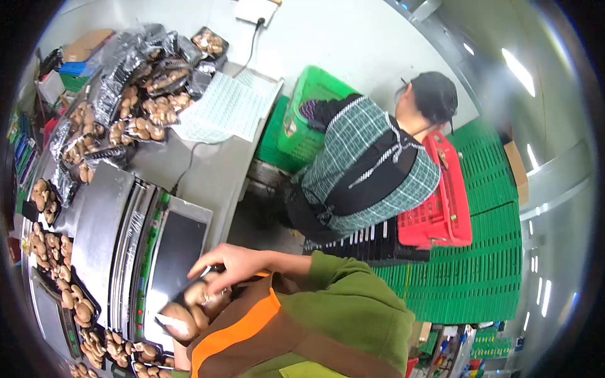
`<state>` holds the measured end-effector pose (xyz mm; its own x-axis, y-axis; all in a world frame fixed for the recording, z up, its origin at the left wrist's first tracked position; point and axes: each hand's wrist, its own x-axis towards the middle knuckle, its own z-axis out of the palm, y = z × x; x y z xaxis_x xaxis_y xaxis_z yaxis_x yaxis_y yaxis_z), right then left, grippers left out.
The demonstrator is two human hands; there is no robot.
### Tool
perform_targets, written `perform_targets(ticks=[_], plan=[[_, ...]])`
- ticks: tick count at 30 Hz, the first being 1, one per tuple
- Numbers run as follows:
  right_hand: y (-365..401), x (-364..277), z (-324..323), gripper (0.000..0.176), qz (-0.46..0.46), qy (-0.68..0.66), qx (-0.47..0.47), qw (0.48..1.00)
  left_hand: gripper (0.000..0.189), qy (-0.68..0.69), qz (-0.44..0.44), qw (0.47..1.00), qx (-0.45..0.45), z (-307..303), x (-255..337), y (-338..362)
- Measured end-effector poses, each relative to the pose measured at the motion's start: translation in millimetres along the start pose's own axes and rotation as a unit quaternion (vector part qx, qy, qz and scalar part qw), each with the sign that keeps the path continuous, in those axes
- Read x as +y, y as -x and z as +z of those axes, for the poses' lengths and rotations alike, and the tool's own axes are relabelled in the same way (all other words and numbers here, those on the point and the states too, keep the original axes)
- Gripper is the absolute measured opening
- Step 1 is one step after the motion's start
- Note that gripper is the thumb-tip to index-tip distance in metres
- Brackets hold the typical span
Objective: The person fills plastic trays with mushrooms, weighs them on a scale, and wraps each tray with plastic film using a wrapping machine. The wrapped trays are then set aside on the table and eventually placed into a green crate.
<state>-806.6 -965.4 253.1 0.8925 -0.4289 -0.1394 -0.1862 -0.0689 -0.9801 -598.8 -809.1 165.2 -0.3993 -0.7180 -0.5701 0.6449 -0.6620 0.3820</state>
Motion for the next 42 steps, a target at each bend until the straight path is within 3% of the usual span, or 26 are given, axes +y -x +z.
perform_targets(ticks=[3, 4, 6, 7, 8, 9, 10, 12, 13, 14, 16, 18, 20, 23, 24, 25, 26, 28, 31, 33, 34, 36, 37, 38, 40, 42], plan=[[-38.4, 71.8, -21.0, 0.031, 0.149, -0.221, 0.141, 0.953, 0.041, -0.004, 0.054, 0.997, 0.056, -9.2, 4.2, -36.2], [-53.4, 73.0, -44.3, 0.027, 0.14, -0.177, 0.168, 0.96, 0.043, -0.004, 0.088, 0.993, 0.076, -6.1, 9.7, -45.4], [-87.5, 97.4, -88.5, 0.02, 0.056, -0.292, 0.299, 0.907, 0.039, 0.016, 0.166, 0.976, 0.142, 11.6, 29.0, -35.3], [-108.1, 105.3, -115.4, 0.025, 0.049, -0.315, 0.312, 0.895, 0.037, -0.003, 0.203, 0.963, 0.174, 5.8, 31.5, -30.1], [-134.5, 117.1, -135.4, 0.034, -0.036, -0.448, 0.284, 0.847, 0.031, -0.034, 0.244, 0.946, 0.209, -3.4, 34.0, -22.6], [-158.4, 98.9, -135.1, 0.049, -0.072, -0.511, 0.347, 0.783, 0.029, -0.079, 0.308, 0.913, 0.255, -8.3, 37.8, -11.9], [-180.9, 65.9, -131.2, 0.056, 0.044, -0.566, 0.362, 0.74, 0.027, -0.127, 0.364, 0.873, 0.299, -14.6, 41.1, -1.6], [-221.5, 31.7, -80.6, 0.06, 0.109, -0.514, 0.278, 0.804, 0.025, -0.188, 0.462, 0.758, 0.421, -36.1, 46.9, 13.6], [-242.1, 33.6, -58.5, 0.058, 0.099, -0.433, 0.175, 0.879, 0.029, -0.229, 0.488, 0.665, 0.517, -38.1, 54.9, 26.2], [-265.9, 37.1, -32.3, 0.056, 0.083, -0.345, 0.072, 0.932, 0.038, -0.274, 0.497, 0.583, 0.582, -49.1, 61.7, 39.2], [-323.0, 14.3, 32.4, 0.045, 0.063, -0.169, 0.016, 0.983, 0.061, -0.338, 0.462, 0.416, 0.706, -65.5, 85.3, 60.5], [-396.1, 14.8, 95.9, 0.036, -0.089, -0.039, 0.001, 0.995, 0.086, -0.358, 0.447, 0.322, 0.754, -98.3, 111.3, 78.7], [-460.2, 3.8, 145.3, 0.042, -0.23, 0.117, -0.052, 0.965, 0.105, -0.365, 0.388, 0.3, 0.791, -126.6, 135.9, 89.0], [-507.9, 9.6, 191.2, 0.058, -0.351, 0.335, -0.122, 0.866, 0.115, -0.38, 0.321, 0.361, 0.789, -164.9, 161.9, 91.4], [-507.4, 4.3, 193.5, 0.059, -0.236, 0.36, -0.225, 0.874, 0.113, -0.372, 0.301, 0.407, 0.779, -169.2, 167.7, 89.6], [-509.3, 15.5, 194.5, 0.059, -0.265, 0.301, -0.219, 0.889, 0.111, -0.395, 0.309, 0.381, 0.777, -170.2, 171.6, 87.0], [-507.9, 30.8, 191.9, 0.059, -0.288, 0.242, -0.206, 0.903, 0.109, -0.42, 0.319, 0.358, 0.77, -169.4, 174.2, 82.6], [-483.6, 40.2, 166.4, 0.056, -0.303, 0.275, -0.118, 0.905, 0.105, -0.457, 0.365, 0.394, 0.709, -163.5, 182.8, 70.9], [-408.6, 39.9, 115.7, 0.056, -0.187, 0.294, -0.03, 0.937, 0.103, -0.5, 0.436, 0.469, 0.583, -152.8, 193.2, 42.2], [-368.0, 53.8, 91.2, 0.055, -0.102, 0.381, 0.136, 0.909, 0.106, -0.568, 0.432, 0.498, 0.493, -137.4, 199.8, 31.0], [-360.4, 58.3, 81.3, 0.055, -0.1, 0.384, 0.147, 0.906, 0.108, -0.602, 0.424, 0.503, 0.453, -136.4, 203.2, 24.7], [-342.0, 65.5, 68.8, 0.06, -0.063, 0.37, 0.158, 0.913, 0.111, -0.59, 0.408, 0.585, 0.378, -127.8, 215.6, 26.5], [-345.9, 63.7, 61.3, 0.06, -0.037, 0.341, 0.146, 0.928, 0.114, -0.581, 0.42, 0.586, 0.377, -119.2, 217.4, 30.7], [-346.3, 61.2, 49.1, 0.06, -0.036, 0.339, 0.155, 0.927, 0.115, -0.599, 0.458, 0.519, 0.403, -115.4, 212.2, 32.2], [-334.6, 46.1, 23.3, 0.06, -0.064, 0.221, 0.203, 0.952, 0.103, -0.579, 0.507, 0.468, 0.434, -106.0, 197.0, 49.1], [-295.3, 38.8, -18.7, 0.059, -0.059, 0.267, 0.184, 0.944, 0.073, -0.48, 0.49, 0.463, 0.561, -102.9, 156.6, 67.2]])
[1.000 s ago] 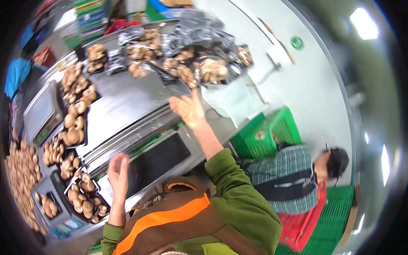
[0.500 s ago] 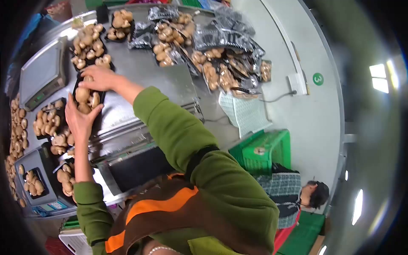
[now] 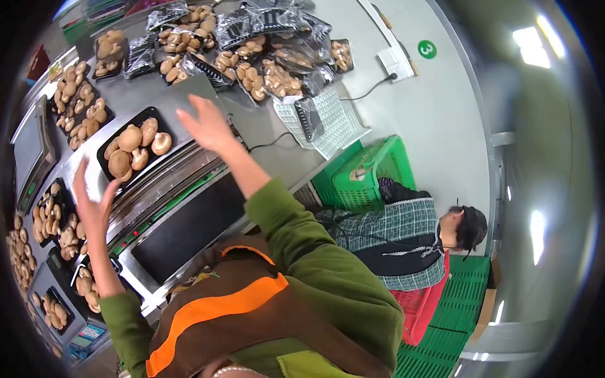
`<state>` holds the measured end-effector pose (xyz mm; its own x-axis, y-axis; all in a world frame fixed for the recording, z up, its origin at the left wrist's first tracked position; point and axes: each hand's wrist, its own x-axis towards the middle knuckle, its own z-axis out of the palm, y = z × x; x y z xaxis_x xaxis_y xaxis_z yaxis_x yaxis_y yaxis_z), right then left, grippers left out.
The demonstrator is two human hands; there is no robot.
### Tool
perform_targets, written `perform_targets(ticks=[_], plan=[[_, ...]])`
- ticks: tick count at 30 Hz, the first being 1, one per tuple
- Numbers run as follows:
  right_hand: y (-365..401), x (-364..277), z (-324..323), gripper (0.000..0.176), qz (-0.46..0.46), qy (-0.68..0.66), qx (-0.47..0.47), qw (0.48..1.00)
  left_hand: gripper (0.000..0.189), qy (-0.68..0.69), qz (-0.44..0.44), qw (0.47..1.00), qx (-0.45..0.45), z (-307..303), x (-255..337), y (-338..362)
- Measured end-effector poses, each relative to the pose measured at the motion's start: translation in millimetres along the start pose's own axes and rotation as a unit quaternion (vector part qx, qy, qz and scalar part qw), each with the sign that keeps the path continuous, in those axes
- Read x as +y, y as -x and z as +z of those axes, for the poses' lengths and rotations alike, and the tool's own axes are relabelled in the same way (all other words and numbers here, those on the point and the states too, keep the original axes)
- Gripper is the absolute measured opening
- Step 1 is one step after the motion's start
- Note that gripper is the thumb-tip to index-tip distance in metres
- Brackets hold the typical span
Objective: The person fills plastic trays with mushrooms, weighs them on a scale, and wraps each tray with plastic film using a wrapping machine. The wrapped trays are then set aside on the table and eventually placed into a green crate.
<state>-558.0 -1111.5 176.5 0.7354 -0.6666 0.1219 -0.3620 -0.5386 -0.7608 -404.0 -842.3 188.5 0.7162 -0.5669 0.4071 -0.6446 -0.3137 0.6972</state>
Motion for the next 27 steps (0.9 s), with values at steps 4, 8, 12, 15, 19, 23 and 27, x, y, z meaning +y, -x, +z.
perform_targets(ticks=[4, 8, 12, 15, 19, 23, 27], plan=[[42.5, 36.8, -37.2, 0.039, 0.13, 0.183, -0.122, 0.967, 0.031, -0.212, -0.232, 0.949, -0.013, -28.3, -23.1, 80.8], [56.7, 42.3, 1.8, 0.036, 0.006, 0.26, -0.089, 0.962, 0.034, -0.288, -0.12, 0.95, -0.032, -6.7, 3.8, 79.5], [63.7, 36.7, -7.6, 0.033, 0.204, -0.137, -0.119, 0.962, 0.034, 0.065, -0.288, 0.952, -0.074, -0.8, -29.9, 91.5], [67.5, 45.3, -32.9, 0.036, 0.433, -0.578, -0.255, 0.643, 0.029, 0.655, -0.548, 0.506, -0.122, -33.2, 4.7, 89.0], [-1.7, -27.9, -62.9, 0.033, 0.274, -0.737, -0.308, 0.536, 0.028, 0.767, -0.278, 0.578, -0.02, -68.9, 20.5, 43.8], [-87.1, -93.4, -25.8, 0.032, 0.14, -0.67, -0.142, 0.715, 0.04, 0.514, -0.148, 0.837, 0.115, -55.1, 26.3, -50.8], [-156.3, -2.9, 77.8, 0.041, 0.012, -0.349, -0.213, 0.913, 0.043, 0.146, -0.15, 0.978, -0.016, 18.7, -65.9, -73.6]])
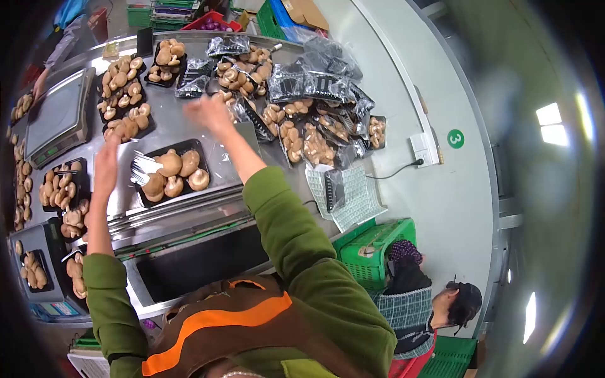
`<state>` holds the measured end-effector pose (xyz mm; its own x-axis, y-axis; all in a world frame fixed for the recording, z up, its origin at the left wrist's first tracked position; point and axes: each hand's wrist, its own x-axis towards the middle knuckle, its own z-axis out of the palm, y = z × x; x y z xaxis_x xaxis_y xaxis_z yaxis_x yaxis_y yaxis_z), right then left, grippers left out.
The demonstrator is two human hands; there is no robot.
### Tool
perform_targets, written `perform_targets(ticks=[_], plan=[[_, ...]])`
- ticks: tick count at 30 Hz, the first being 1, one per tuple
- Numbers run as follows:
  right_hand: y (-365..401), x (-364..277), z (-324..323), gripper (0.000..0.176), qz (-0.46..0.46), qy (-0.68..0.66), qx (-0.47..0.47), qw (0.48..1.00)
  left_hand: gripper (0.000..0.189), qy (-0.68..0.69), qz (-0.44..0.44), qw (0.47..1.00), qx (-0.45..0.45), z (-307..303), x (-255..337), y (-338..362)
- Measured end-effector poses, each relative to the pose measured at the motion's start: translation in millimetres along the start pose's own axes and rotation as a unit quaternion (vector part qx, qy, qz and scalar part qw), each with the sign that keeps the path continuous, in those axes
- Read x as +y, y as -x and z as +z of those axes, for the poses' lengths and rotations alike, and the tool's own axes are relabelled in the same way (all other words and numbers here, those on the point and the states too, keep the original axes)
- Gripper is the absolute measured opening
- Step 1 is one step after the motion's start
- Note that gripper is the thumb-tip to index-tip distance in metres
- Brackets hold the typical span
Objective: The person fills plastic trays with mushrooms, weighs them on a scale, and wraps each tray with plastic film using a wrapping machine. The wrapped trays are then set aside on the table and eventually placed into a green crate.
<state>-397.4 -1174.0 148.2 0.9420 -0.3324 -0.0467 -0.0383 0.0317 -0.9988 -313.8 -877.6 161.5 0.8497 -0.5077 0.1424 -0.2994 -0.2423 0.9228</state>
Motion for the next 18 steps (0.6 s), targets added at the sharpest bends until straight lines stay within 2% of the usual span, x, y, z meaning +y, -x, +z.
perform_targets(ticks=[1, 3, 5, 7, 9, 10, 11, 12, 13, 14, 16, 17, 18], plan=[[-0.7, 11.3, 3.8, 0.041, -0.001, 0.001, -0.005, 1.0, 0.04, -0.068, -0.047, 0.996, -0.015, 10.6, -15.1, 1.9], [17.8, 33.6, 13.1, 0.044, 0.051, 0.0, -0.029, 0.998, 0.035, -0.141, 0.11, 0.983, -0.041, 20.9, -30.3, 14.1], [25.7, 44.5, 8.4, 0.045, 0.057, 0.045, -0.035, 0.997, 0.034, -0.118, 0.101, 0.987, -0.048, 26.1, -36.4, 29.8], [35.0, 40.7, 4.7, 0.045, 0.047, 0.087, -0.033, 0.995, 0.037, -0.098, 0.043, 0.988, -0.108, 20.3, -3.0, 40.3], [47.4, 24.2, -1.7, 0.049, -0.052, 0.332, -0.057, 0.94, 0.04, -0.082, 0.023, 0.988, -0.127, 13.3, 8.1, 40.5], [55.5, 2.1, -0.2, 0.048, 0.16, 0.27, -0.079, 0.946, 0.044, -0.028, 0.013, 0.988, -0.15, 10.1, 10.8, 41.9], [64.0, -3.4, -4.9, 0.048, 0.155, 0.273, -0.078, 0.946, 0.048, 0.026, 0.005, 0.985, -0.171, 8.1, 12.9, 43.7], [72.4, -5.1, -10.6, 0.046, 0.222, 0.199, -0.09, 0.95, 0.047, 0.033, 0.042, 0.992, -0.118, 11.5, 4.1, 46.3], [80.0, -3.1, -15.5, 0.045, 0.287, 0.123, -0.101, 0.945, 0.047, 0.034, 0.048, 0.992, -0.115, 4.6, 0.7, 47.9], [89.6, 2.0, -17.1, 0.045, 0.282, 0.126, -0.098, 0.946, 0.044, 0.025, -0.033, 0.989, -0.145, -4.8, -1.6, 49.8], [108.8, 12.8, -16.5, 0.04, 0.229, 0.035, -0.076, 0.97, 0.041, 0.012, -0.196, 0.964, -0.181, -20.8, 0.0, 57.6], [114.1, 15.0, -15.7, 0.04, 0.229, 0.035, -0.071, 0.97, 0.041, 0.012, -0.193, 0.963, -0.186, -19.7, -13.4, 61.5], [120.9, 14.1, -10.5, 0.039, 0.228, 0.023, -0.025, 0.973, 0.041, 0.021, -0.187, 0.97, -0.152, -14.7, -35.6, 65.5]])
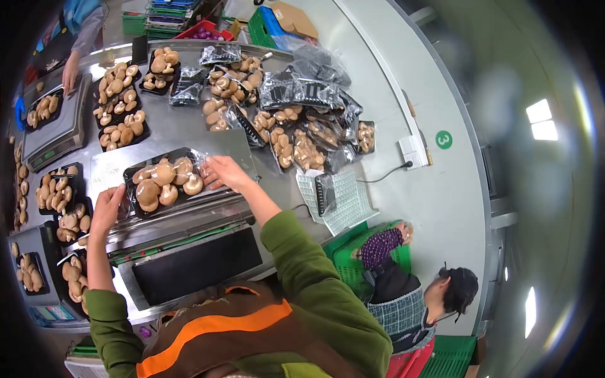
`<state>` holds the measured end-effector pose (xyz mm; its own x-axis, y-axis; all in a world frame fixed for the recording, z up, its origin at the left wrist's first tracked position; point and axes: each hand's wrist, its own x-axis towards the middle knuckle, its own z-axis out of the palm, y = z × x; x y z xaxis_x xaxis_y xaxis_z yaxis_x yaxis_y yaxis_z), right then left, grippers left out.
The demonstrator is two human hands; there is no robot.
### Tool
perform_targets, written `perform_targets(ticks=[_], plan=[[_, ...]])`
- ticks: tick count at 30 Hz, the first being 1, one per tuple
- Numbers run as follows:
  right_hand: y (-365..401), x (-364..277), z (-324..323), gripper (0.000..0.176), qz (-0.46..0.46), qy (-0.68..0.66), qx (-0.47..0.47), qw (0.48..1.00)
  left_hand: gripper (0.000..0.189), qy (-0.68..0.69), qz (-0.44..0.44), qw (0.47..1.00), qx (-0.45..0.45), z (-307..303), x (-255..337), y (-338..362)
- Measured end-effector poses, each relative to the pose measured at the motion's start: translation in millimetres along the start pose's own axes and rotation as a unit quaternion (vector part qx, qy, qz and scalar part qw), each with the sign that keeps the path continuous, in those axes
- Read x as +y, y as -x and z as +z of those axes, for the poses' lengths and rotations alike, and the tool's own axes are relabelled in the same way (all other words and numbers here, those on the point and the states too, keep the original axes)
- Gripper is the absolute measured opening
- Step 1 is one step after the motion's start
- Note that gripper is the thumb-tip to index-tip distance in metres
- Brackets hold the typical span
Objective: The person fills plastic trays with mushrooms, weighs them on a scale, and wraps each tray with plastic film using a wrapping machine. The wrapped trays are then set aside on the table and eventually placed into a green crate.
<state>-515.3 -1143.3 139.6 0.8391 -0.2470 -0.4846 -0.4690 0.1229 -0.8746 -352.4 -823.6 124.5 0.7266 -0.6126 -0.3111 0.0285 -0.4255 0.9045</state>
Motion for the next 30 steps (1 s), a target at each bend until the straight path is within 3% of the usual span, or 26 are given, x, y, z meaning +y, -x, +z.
perform_targets(ticks=[2, 3, 5, 7, 9, 10, 13, 15, 17, 18, 19, 21, 23, 26, 28, 30], plan=[[10.5, -0.5, 10.5, 0.036, -0.012, -0.033, 0.076, 0.996, 0.042, 0.011, 0.021, 0.996, 0.09, 15.7, -13.7, -3.9], [19.4, -1.5, 15.1, 0.036, -0.014, -0.039, 0.082, 0.996, 0.042, 0.007, 0.024, 0.996, 0.084, 19.8, 1.2, 5.2], [45.8, 1.0, 26.2, 0.037, -0.067, 0.0, 0.172, 0.983, 0.043, 0.105, -0.002, 0.981, 0.164, 32.9, 36.3, 32.1], [86.4, 8.2, 31.8, 0.037, -0.063, -0.049, 0.173, 0.982, 0.041, 0.039, 0.025, 0.979, 0.199, 43.9, 27.0, 52.4], [132.1, 21.8, 39.8, 0.036, -0.006, -0.117, 0.119, 0.986, 0.04, 0.119, -0.002, 0.981, 0.153, 54.7, 18.6, 86.1], [151.0, 35.5, 41.3, 0.035, 0.026, -0.131, 0.097, 0.986, 0.038, 0.059, 0.001, 0.99, 0.131, 55.3, 21.8, 106.9], [196.1, 60.0, 48.8, 0.033, 0.102, -0.138, 0.07, 0.983, 0.036, 0.05, 0.0, 0.991, 0.122, 65.1, 3.6, 141.0], [210.1, 74.2, 59.0, 0.033, 0.105, -0.144, 0.098, 0.979, 0.035, 0.063, 0.027, 0.989, 0.13, 79.5, -6.2, 153.1], [208.1, 91.9, 79.8, 0.031, 0.01, 0.068, 0.282, 0.957, 0.034, 0.052, 0.067, 0.984, 0.158, 95.1, -12.3, 164.9], [203.2, 113.7, 87.5, 0.029, -0.083, 0.188, 0.365, 0.908, 0.035, 0.042, 0.067, 0.986, 0.149, 102.3, -11.7, 170.5], [202.4, 120.4, 97.1, 0.027, -0.15, 0.193, 0.412, 0.878, 0.035, 0.033, 0.069, 0.987, 0.14, 109.6, -11.6, 174.4], [223.9, 128.1, 105.1, 0.029, -0.028, 0.209, 0.404, 0.89, 0.034, -0.015, 0.086, 0.99, 0.11, 114.9, -23.1, 179.6], [246.1, 154.8, 104.8, 0.028, -0.06, 0.137, 0.483, 0.862, 0.034, -0.083, 0.125, 0.986, 0.075, 116.9, -36.5, 179.1], [280.0, 208.6, 70.6, 0.029, -0.03, 0.183, 0.55, 0.814, 0.031, -0.253, 0.174, 0.95, 0.052, 110.9, -50.7, 157.9], [272.1, 247.3, 55.8, 0.028, -0.056, 0.19, 0.603, 0.773, 0.024, -0.356, 0.265, 0.893, 0.075, 120.9, -57.4, 144.0], [237.8, 270.2, 67.3, 0.028, -0.035, 0.196, 0.644, 0.738, 0.021, -0.388, 0.292, 0.872, 0.063, 138.0, -54.7, 129.7]])
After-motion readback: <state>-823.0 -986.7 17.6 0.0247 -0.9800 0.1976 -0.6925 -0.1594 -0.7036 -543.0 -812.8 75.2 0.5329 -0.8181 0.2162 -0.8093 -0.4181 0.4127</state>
